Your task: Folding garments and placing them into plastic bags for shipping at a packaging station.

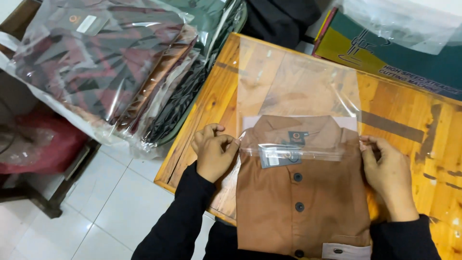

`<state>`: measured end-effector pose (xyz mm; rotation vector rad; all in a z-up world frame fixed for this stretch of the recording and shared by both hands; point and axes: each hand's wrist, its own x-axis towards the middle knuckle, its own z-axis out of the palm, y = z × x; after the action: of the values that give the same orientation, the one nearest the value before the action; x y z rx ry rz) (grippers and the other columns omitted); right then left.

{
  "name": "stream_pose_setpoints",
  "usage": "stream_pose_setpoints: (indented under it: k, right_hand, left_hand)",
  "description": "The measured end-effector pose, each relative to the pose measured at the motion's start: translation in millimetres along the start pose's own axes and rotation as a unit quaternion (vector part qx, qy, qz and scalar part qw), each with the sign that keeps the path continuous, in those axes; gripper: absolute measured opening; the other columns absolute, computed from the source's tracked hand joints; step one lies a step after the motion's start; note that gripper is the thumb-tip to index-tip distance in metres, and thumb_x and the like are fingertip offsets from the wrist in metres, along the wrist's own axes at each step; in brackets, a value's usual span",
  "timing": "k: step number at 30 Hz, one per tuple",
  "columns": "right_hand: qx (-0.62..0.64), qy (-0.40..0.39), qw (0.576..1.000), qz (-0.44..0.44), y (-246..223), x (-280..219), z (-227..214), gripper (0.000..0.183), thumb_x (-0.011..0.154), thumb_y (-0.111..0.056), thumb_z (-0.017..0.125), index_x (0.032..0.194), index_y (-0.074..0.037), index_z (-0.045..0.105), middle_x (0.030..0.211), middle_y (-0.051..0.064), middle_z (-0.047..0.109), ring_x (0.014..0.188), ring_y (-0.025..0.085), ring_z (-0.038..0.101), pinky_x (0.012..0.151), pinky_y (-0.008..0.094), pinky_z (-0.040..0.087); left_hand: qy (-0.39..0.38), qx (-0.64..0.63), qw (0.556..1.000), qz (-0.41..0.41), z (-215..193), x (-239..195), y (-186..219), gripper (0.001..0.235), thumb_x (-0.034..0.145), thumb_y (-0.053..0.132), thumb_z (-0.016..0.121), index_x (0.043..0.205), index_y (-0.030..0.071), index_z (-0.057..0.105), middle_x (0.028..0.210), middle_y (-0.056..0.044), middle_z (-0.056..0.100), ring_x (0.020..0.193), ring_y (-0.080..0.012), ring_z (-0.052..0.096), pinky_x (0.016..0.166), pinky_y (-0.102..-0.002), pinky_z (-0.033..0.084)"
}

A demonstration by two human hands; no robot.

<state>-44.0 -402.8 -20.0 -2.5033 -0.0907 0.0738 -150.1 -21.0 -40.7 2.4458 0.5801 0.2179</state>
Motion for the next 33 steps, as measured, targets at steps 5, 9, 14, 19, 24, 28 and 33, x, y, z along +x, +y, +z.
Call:
stream_pose_setpoints:
  k: [5,9,14,19,24,28,33]
  right_hand:
    - [-0.053,0.037,0.991,-0.113,0,-5,4,0.026,0.107,-0.012,0.056,0.124,-0.002,0.074,0.124,0.015,0.075,0.114,0.037,0.068,0.097,0.047,0.05]
    - [-0.075,0.039,0.988,-0.13,7,-7,6,0.026,0.107,-0.011,0.056,0.125,-0.003,0.073,0.123,0.016,0.074,0.114,0.036,0.068,0.098,0.046,0.05]
    - [-0.158,0.051,0.976,-0.143,18,-13,4,0.026,0.108,-0.015,0.059,0.129,-0.009,0.073,0.12,0.017,0.074,0.107,0.04,0.069,0.09,0.049,0.053]
    - [-0.191,-0.011,0.978,-0.082,-15,-35,-22,0.033,0.105,-0.015,0.054,0.136,-0.016,0.066,0.123,0.019,0.071,0.111,0.043,0.066,0.087,0.056,0.052]
    - [-0.227,-0.135,0.961,0.081,-55,-63,-42,0.043,0.104,-0.023,0.041,0.144,-0.026,0.057,0.129,0.024,0.067,0.118,0.047,0.063,0.092,0.061,0.051]
    - [-0.26,-0.178,0.936,0.155,-43,-99,-51,0.052,0.098,-0.025,0.043,0.146,-0.042,0.048,0.129,0.014,0.069,0.116,0.042,0.067,0.094,0.057,0.055]
    - [-0.202,-0.052,0.974,0.085,18,-179,-44,0.059,0.094,-0.022,0.054,0.152,-0.028,0.057,0.142,0.007,0.068,0.119,0.034,0.068,0.09,0.044,0.056]
  left_hand:
    - [-0.017,-0.015,1.0,-0.012,0,0,-10,0.019,0.086,0.041,0.076,0.077,0.025,0.079,0.117,0.004,0.053,0.12,-0.0247,0.042,0.105,-0.043,0.027]
    - [-0.018,0.021,1.0,-0.014,-2,-6,-12,0.027,0.085,0.043,0.077,0.07,0.021,0.075,0.116,0.004,0.054,0.116,-0.028,0.043,0.102,-0.045,0.028]
    - [-0.102,-0.03,0.994,-0.017,-17,-28,-7,0.031,0.093,0.041,0.068,0.072,0.019,0.072,0.106,0.007,0.054,0.11,-0.0212,0.042,0.096,-0.039,0.027]
    - [-0.116,0.0,0.993,0.016,-20,-64,-3,0.033,0.094,0.038,0.065,0.072,0.015,0.074,0.104,0.003,0.055,0.104,-0.0262,0.045,0.088,-0.043,0.032]
    - [-0.092,0.034,0.992,0.082,-26,-101,2,0.037,0.097,0.032,0.062,0.07,0.008,0.069,0.099,-0.003,0.056,0.096,-0.0303,0.046,0.083,-0.044,0.033]
    - [-0.13,-0.05,0.984,0.115,-42,-132,4,0.028,0.093,0.022,0.065,0.069,0.009,0.064,0.1,-0.006,0.056,0.097,-0.0315,0.049,0.088,-0.044,0.04]
    - [-0.239,-0.102,0.956,0.137,-61,-156,-2,0.02,0.095,0.019,0.065,0.079,0.007,0.065,0.095,-0.008,0.059,0.089,-0.0291,0.055,0.083,-0.04,0.046]
